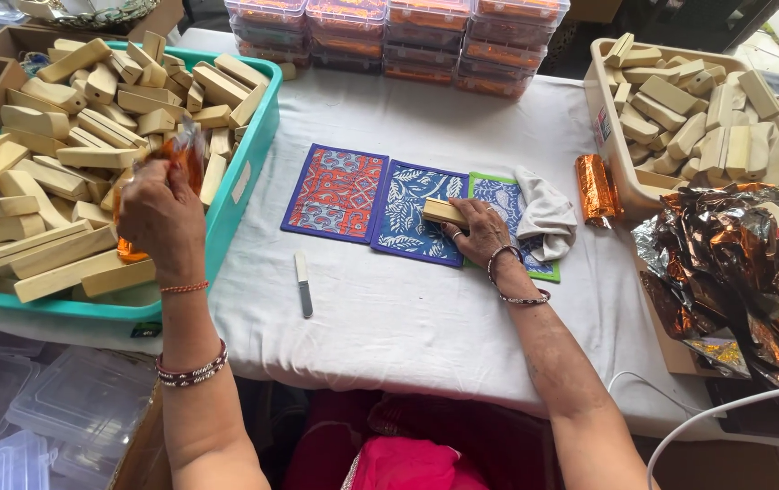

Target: Wrapping wooden blocks in gold foil at a workstation.

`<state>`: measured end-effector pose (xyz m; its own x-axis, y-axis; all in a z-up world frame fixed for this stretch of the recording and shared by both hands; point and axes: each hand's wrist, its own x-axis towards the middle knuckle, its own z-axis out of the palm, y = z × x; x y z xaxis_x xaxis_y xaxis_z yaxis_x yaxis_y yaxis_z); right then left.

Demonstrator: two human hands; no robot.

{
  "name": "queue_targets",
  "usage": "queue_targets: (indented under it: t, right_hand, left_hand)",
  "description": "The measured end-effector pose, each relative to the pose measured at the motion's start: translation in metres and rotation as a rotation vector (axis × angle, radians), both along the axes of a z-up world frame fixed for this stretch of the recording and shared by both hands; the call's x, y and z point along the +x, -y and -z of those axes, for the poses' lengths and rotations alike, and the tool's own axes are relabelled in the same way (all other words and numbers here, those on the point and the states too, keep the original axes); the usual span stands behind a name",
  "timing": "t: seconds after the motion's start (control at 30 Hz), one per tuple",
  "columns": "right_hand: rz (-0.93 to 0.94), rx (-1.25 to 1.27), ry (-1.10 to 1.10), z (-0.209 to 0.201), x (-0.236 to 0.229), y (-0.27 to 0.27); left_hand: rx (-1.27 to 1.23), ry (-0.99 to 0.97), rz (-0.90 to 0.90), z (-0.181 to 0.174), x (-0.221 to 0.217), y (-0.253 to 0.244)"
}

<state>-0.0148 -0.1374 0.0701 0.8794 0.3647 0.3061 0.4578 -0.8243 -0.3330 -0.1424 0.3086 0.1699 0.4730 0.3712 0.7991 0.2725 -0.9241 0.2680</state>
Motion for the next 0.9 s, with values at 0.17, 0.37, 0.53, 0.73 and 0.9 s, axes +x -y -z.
queue_targets:
  t: [0.17, 0.37, 0.53, 0.73, 0.9]
  right_hand:
    - [-0.001, 0.014, -0.006, -0.001, -0.001, -0.001]
    - [0.016, 0.012, -0.015, -0.001, -0.001, 0.0]
    - [0.01, 0.008, 0.004, -0.001, 0.0, 0.001]
    - [-0.003, 0.002, -0.005, 0.003, 0.003, 0.002]
    - [-0.004, 0.0, 0.002, 0.002, 0.002, 0.002]
  left_hand:
    - [-0.008, 0.258, 0.106, -0.03, 0.004, 0.031]
    - [-0.309, 0.134, 0.51, 0.027, 0.075, 0.077]
    - [-0.461, -0.026, 0.98, 0.061, 0.108, 0.155]
    - [-0.189, -0.707, 0.769, 0.113, 0.143, 0.199]
    - [-0.081, -0.665, 0.605, 0.146, 0.147, 0.203]
